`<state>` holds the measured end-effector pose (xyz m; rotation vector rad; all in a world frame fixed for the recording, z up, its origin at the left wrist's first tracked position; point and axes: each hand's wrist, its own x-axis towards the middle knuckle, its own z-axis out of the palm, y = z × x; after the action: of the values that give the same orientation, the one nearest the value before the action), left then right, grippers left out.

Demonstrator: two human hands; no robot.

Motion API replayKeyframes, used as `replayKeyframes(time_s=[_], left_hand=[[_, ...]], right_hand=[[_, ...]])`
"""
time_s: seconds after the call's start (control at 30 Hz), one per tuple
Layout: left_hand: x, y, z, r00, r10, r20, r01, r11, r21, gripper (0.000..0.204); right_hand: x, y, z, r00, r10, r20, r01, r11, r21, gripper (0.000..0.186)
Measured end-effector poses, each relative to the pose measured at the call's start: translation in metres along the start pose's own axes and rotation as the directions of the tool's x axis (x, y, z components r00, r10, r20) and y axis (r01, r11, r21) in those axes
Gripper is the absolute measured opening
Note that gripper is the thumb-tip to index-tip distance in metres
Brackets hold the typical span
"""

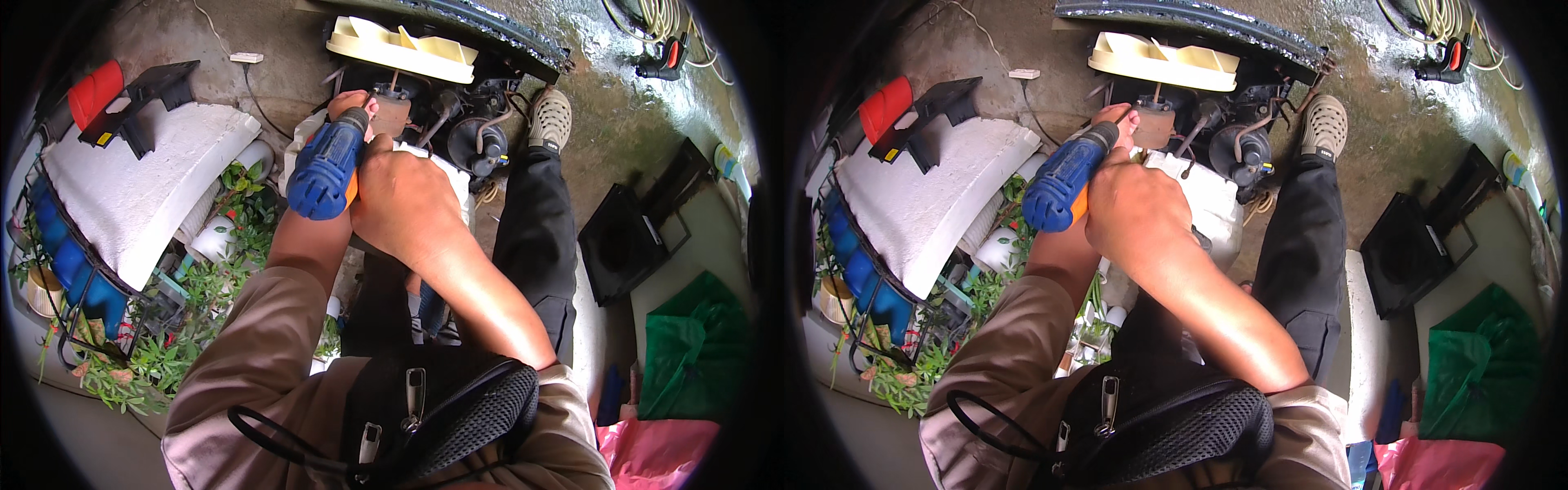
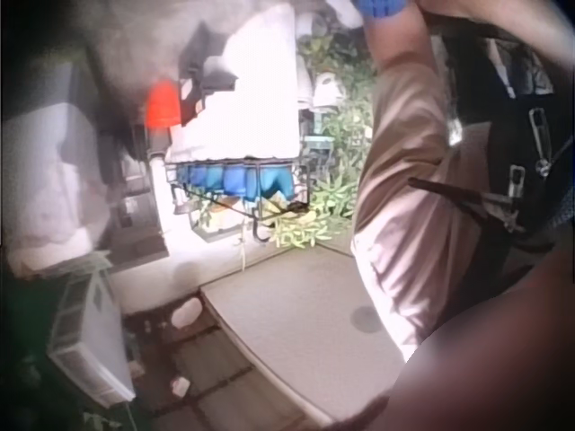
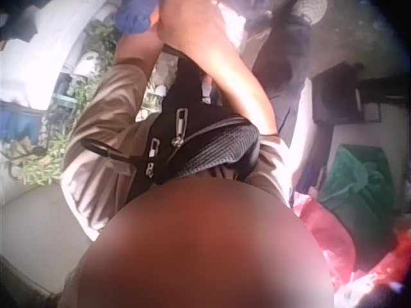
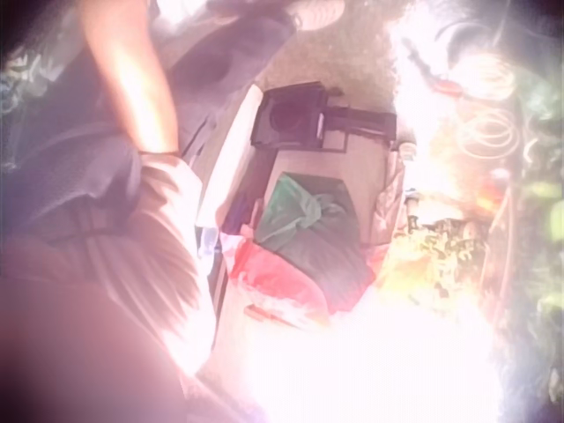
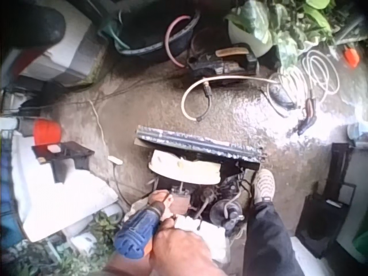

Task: The person uses a cordless drill to remove and reinstall screws on a disassembled air conditioner unit. They handle the fan blade and internal components, then reattach a plastic cover. The task is performed on the floor in a cluttered outdoor area.

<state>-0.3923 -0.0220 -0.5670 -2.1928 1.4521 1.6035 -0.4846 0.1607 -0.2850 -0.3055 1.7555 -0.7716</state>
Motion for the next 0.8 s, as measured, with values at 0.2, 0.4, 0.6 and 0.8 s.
replayKeyframes(time_s=[0.2,0.4,0.6,0.8], left_hand=[[-0.003,0.003,0.0,0.999,0.027,0.026,-0.026,0.999,-0.039,0.007],[0.004,0.003,-0.005,0.997,0.011,0.079,-0.012,1.0,0.023,0.005],[0.021,0.006,-0.002,0.993,-0.065,0.102,0.046,0.982,0.184,0.022],[0.006,0.008,-0.01,0.771,0.41,0.487,-0.636,0.515,0.575,0.036]], right_hand=[[0.003,-0.005,0.009,1.0,-0.001,0.015,0.001,1.0,-0.028,0.038],[-0.003,-0.003,0.012,1.0,-0.003,0.0,0.003,0.995,-0.103,0.034],[-0.007,-0.003,0.01,0.992,-0.009,-0.123,0.001,0.998,-0.069,0.034],[-0.051,0.0,-0.008,0.991,-0.058,-0.118,0.054,0.998,-0.036,0.03]])
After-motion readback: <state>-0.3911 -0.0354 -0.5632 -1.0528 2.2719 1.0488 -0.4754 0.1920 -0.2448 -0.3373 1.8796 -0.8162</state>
